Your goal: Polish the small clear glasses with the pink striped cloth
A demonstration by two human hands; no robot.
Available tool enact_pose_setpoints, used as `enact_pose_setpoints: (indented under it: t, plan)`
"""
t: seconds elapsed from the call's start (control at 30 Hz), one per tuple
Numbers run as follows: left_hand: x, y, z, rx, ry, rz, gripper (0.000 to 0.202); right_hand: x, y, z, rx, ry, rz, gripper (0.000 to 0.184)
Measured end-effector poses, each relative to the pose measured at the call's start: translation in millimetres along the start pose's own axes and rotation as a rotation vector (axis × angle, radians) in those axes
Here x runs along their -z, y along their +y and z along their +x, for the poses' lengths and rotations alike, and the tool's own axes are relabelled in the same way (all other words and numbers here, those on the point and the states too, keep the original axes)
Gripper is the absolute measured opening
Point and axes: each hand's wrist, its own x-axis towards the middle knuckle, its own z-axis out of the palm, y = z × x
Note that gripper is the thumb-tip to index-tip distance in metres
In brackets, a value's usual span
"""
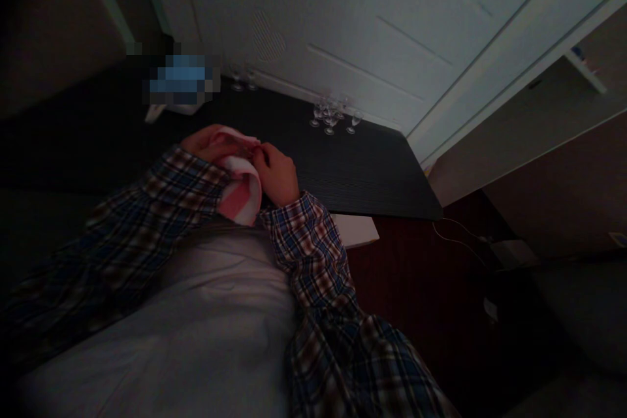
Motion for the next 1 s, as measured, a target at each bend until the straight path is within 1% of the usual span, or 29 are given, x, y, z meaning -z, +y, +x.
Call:
enact_pose_setpoints:
  t: [0.07, 0.13, 0.3, 0.53, 0.7, 0.83, 1.0]
  plan:
    - [-0.3, 1.6, -1.1, -0.017, -0.021, -0.036, 0.019, 0.2, -0.1, -0.2, 0.002, 0.005, 0.006, 0.028]
    - [-0.2, 2.8, -2.2, -0.028, -0.018, -0.038, 0.019, 0.3, -0.4, -0.4, -0.002, 0.003, 0.011, 0.028]
    - [2.1, 1.6, -1.7, -0.010, -0.026, -0.006, 0.019, 0.5, -0.1, -0.9, -0.015, -0.001, 0.008, 0.028]
    - [1.2, 1.8, -1.1, 0.009, -0.019, -0.035, 0.017, -0.4, 0.5, -1.2, 0.005, 0.011, 0.022, 0.028]
    - [-0.3, 2.6, -1.9, -0.001, -0.035, -0.105, 0.016, 0.7, -1.5, -1.6, -0.002, 0.004, 0.006, 0.029]
    - [0.7, 2.0, -1.5, 0.011, -0.010, -0.048, 0.015, 0.7, -1.0, -1.7, 0.004, 0.000, -0.017, 0.030]
    - [1.1, 2.7, -0.4, 0.002, -0.024, -0.054, 0.014, 0.6, -0.2, -1.5, 0.009, 0.000, -0.015, 0.029]
